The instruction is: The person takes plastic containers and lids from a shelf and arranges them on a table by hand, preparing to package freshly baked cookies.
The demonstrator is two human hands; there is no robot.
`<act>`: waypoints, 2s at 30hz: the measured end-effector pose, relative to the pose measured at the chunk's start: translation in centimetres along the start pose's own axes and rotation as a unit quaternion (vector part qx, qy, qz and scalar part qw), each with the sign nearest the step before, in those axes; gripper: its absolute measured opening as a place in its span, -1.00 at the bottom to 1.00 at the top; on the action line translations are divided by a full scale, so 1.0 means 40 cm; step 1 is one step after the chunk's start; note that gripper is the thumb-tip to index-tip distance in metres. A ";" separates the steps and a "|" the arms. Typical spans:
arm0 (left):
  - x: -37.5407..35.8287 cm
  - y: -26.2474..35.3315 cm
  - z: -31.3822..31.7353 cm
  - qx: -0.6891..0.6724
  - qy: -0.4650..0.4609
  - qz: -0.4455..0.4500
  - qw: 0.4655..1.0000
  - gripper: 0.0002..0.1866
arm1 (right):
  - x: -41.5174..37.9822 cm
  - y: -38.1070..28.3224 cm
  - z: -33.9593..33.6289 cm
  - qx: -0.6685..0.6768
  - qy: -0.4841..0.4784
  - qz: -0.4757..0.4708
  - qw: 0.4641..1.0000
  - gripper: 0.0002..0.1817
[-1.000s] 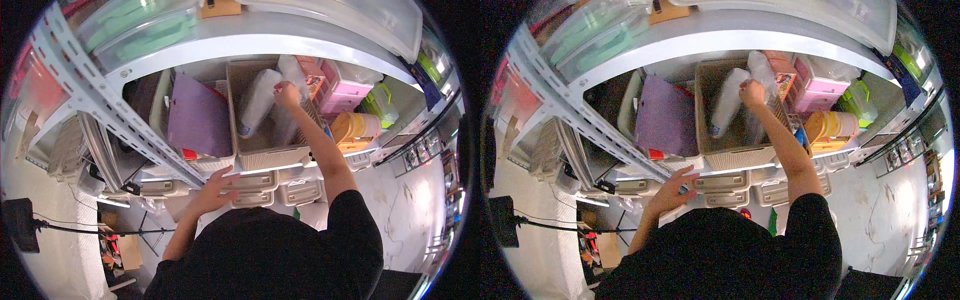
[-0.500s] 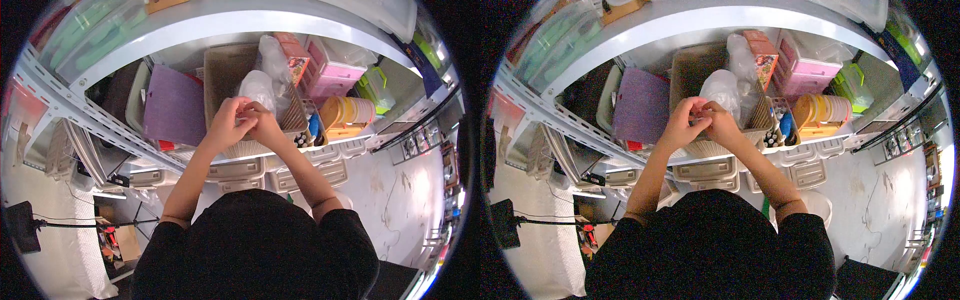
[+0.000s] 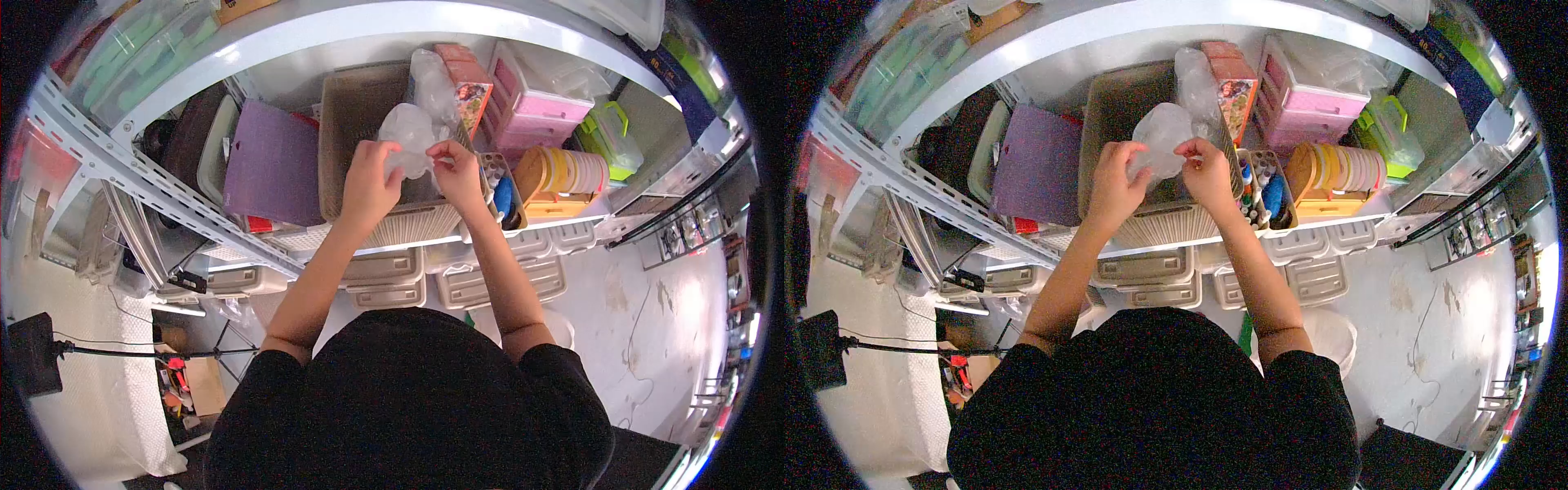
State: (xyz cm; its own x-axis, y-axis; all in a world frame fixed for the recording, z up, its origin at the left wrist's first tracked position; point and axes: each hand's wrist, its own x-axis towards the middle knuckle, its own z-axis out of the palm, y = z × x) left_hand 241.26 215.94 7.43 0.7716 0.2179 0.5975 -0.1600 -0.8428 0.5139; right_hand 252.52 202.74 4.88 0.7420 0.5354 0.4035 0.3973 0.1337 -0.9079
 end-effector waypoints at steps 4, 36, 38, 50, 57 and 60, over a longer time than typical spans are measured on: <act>-0.004 -0.009 -0.004 0.002 0.063 0.001 0.998 -0.72 | 0.008 0.037 -0.009 -0.179 -0.030 -0.006 0.983 -0.76; -0.065 0.055 -0.034 0.067 0.043 -0.010 0.997 -0.26 | 0.316 -0.025 0.097 -0.531 -0.460 -0.230 0.674 -0.73; -0.080 0.060 -0.036 0.092 0.024 -0.005 0.995 -0.51 | 0.322 -0.016 0.109 -0.551 -0.483 -0.219 0.645 -0.68; -0.086 0.052 -0.024 0.074 0.045 0.005 0.996 -0.82 | 0.318 0.010 0.092 -0.605 -0.523 -0.025 0.600 -0.41; -0.091 0.042 -0.010 0.068 0.050 0.011 0.996 -0.83 | 0.298 -0.088 0.008 -0.597 -0.527 0.024 0.604 -0.26; -0.094 0.049 -0.004 0.064 0.045 0.013 0.997 -0.82 | 0.285 -0.075 -0.008 -0.586 -0.484 -0.013 0.649 -0.26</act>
State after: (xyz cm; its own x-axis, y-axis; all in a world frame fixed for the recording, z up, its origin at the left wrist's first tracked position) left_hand 237.96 213.54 6.30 0.7084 0.2340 0.6659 -0.0951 -0.9032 0.4185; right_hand 259.95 208.17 12.22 0.2652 0.8948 -0.3592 0.9621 -0.2702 0.0374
